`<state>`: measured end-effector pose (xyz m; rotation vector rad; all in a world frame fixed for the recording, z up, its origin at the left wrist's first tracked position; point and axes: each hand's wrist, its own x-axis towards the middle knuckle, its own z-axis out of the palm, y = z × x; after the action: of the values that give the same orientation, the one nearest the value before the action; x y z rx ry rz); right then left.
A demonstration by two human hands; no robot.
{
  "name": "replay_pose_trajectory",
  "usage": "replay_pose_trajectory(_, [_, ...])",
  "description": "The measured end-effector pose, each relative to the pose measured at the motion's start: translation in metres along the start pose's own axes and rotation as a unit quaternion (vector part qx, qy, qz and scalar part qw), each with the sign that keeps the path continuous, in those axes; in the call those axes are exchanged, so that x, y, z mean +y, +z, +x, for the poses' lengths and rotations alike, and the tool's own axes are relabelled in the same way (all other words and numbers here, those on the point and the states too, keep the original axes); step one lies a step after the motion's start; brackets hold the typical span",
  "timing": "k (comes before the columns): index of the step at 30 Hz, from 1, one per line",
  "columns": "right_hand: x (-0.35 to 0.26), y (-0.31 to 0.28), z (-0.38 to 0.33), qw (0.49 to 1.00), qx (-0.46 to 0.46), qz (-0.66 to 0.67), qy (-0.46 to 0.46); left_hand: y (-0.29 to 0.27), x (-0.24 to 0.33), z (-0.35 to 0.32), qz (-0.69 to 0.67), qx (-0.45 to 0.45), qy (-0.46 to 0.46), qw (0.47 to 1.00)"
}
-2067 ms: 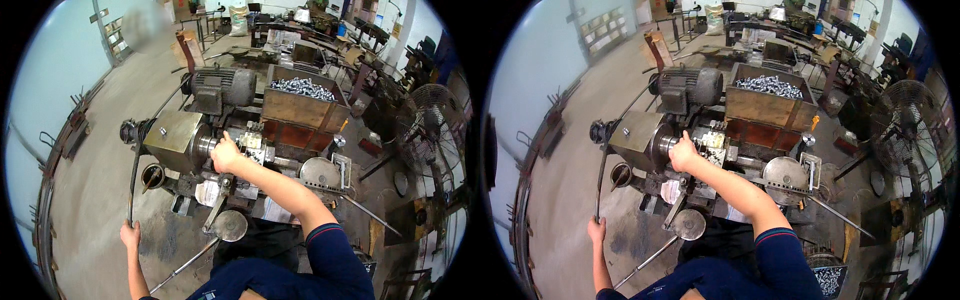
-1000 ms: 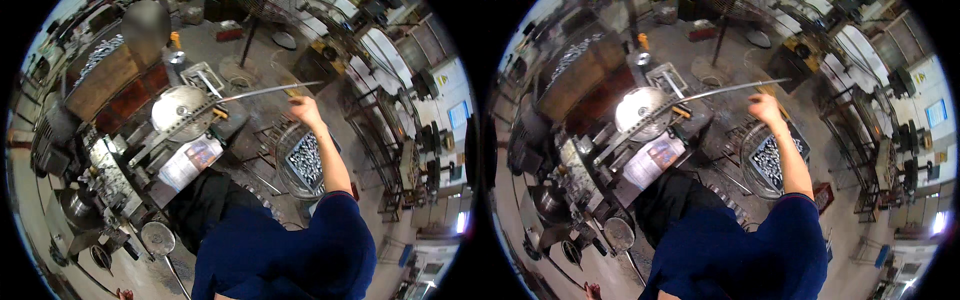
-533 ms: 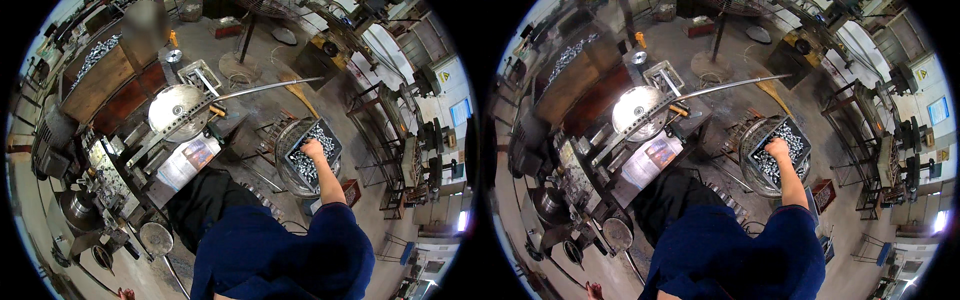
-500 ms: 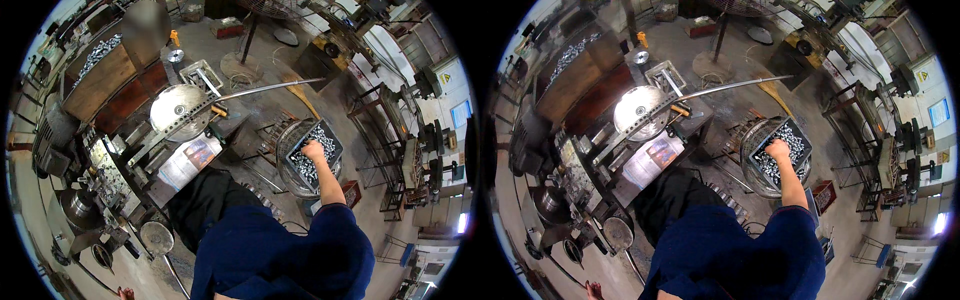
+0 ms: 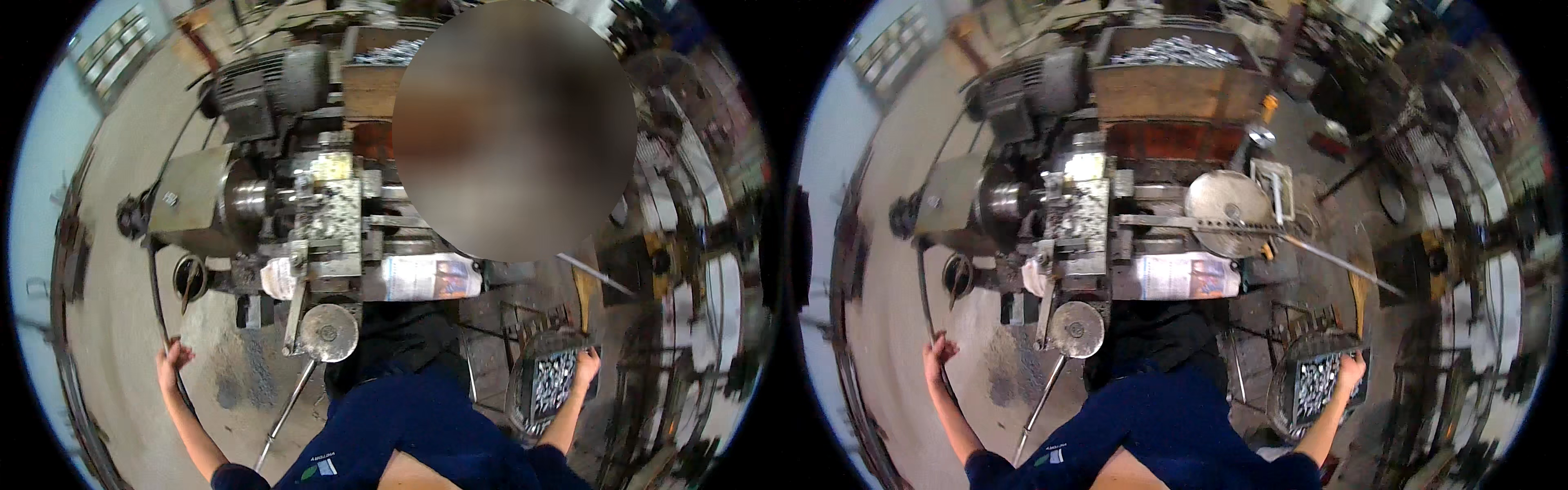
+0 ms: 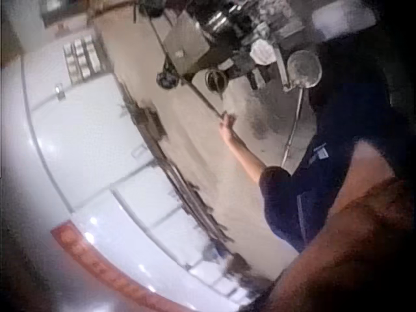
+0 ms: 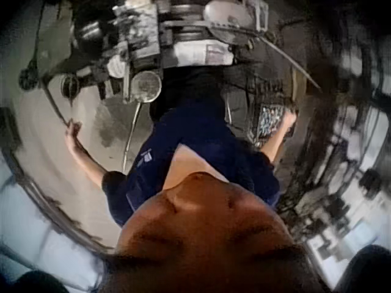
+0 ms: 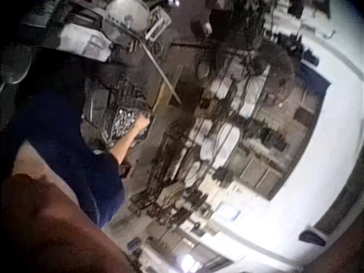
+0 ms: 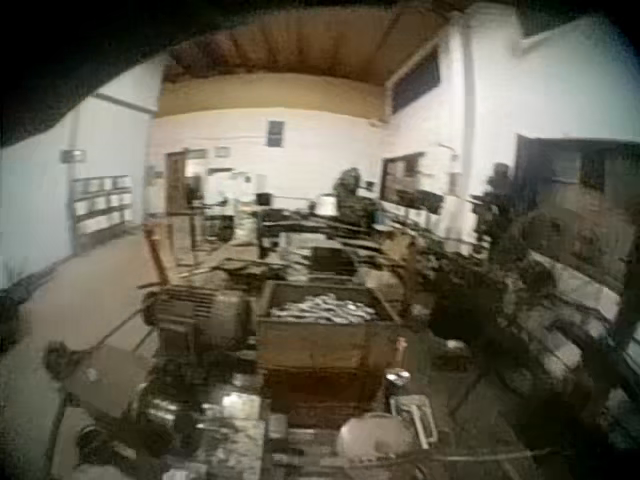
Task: The person operates a lathe to process small metal components, using levers to control the machine and handling finished parts.
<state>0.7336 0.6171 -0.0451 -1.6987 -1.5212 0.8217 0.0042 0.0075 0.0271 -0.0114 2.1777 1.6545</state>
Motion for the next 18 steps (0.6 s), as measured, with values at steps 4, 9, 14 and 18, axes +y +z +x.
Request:
replay_pose_trajectory(4, [-0.129,0.035,0.015,0.939,-0.078,0.333,-0.041,0.004,0.008,-0.011,0.003,-0.005,-0.014,1.000])
replay_pose_trajectory(9, [-0.313,0.171,-0.004,0.900,-0.272,0.251,-0.230,0.010,0.015,-0.009,0.075,0.025,0.014,0.997])
replay_pose_trajectory(14, [-0.449,0.315,-0.122,0.654,-0.498,0.153,-0.549,0.018,0.013,-0.027,0.286,0.119,0.054,0.949])
replay_pose_trajectory(18, [-0.497,0.397,-0.189,0.559,-0.410,-0.055,-0.719,0.020,0.020,-0.055,0.420,0.153,0.050,0.893])
